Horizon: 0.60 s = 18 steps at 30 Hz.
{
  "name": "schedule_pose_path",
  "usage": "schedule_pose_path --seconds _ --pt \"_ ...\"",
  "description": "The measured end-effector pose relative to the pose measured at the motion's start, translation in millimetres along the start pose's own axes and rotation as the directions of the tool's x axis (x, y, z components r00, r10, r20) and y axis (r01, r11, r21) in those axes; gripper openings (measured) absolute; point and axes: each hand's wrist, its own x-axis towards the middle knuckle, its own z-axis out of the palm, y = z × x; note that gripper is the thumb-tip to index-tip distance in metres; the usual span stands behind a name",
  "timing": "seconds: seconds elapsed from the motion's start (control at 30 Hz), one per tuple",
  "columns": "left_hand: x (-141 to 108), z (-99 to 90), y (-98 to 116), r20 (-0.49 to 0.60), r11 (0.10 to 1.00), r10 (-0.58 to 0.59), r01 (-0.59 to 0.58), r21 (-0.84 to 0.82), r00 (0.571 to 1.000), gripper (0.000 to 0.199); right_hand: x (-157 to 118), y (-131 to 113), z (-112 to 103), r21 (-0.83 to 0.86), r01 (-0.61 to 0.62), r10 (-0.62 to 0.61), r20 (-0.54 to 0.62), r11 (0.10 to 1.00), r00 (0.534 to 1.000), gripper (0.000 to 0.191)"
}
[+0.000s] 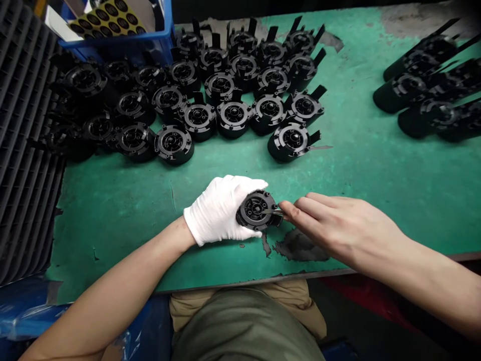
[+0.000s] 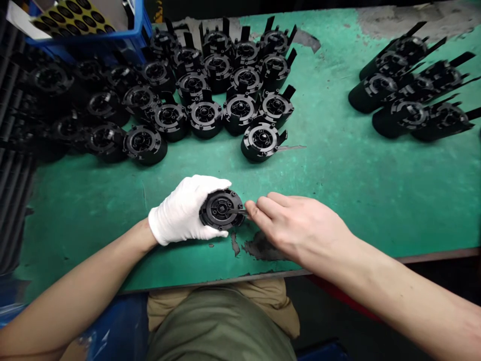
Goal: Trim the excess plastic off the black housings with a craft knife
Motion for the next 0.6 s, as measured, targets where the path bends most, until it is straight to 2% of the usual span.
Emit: schedule_pose_path --seconds 0.07,0.13,0.23,0.3,0.33,0.47,0.6 --pt "-1 0.8 0 0.010 1.000 -0.015 0.015 -0.013 1.000 0.096 -1 6 1 0.041 0.006 -0.005 -0.008 0.999 1.000 0.029" --pt "-2 2.9 -1 -0.006 0.999 -0.020 0.020 -0.030 1.000 0.095 -5 10 1 0.090 -0.044 0.048 -0.046 0.995 0.998 0.020" --pt "-5 7.9 -2 -0.158 0.999 -0.050 0.047 -0.022 0.986 0.099 -13 4 -2 0.137 -0.251 0.264 -0.088 0.958 0.960 0.023" --pt "-6 10.6 -2 -0.249 0.996 -0.080 0.085 0.010 0.965 0.107 -15 -9 -4 0.199 -0.369 0.385 -0.049 0.908 0.921 0.030" --pt "-6 11.4 -1 -0.258 0.995 -0.086 0.097 0.031 0.962 0.108 -15 -17 -3 0.235 -0.383 0.399 -0.024 0.893 0.917 0.029" --pt "-5 11.8 0 -0.186 0.994 -0.092 0.101 0.036 0.978 0.106 -7 -42 7 0.183 -0.413 0.425 -0.028 0.892 0.905 0.020" --pt "-5 12.9 1 -0.143 0.984 -0.153 0.138 -0.108 0.978 0.098 3 -43 15 0.048 -0.461 0.464 -0.085 0.886 0.882 0.021"
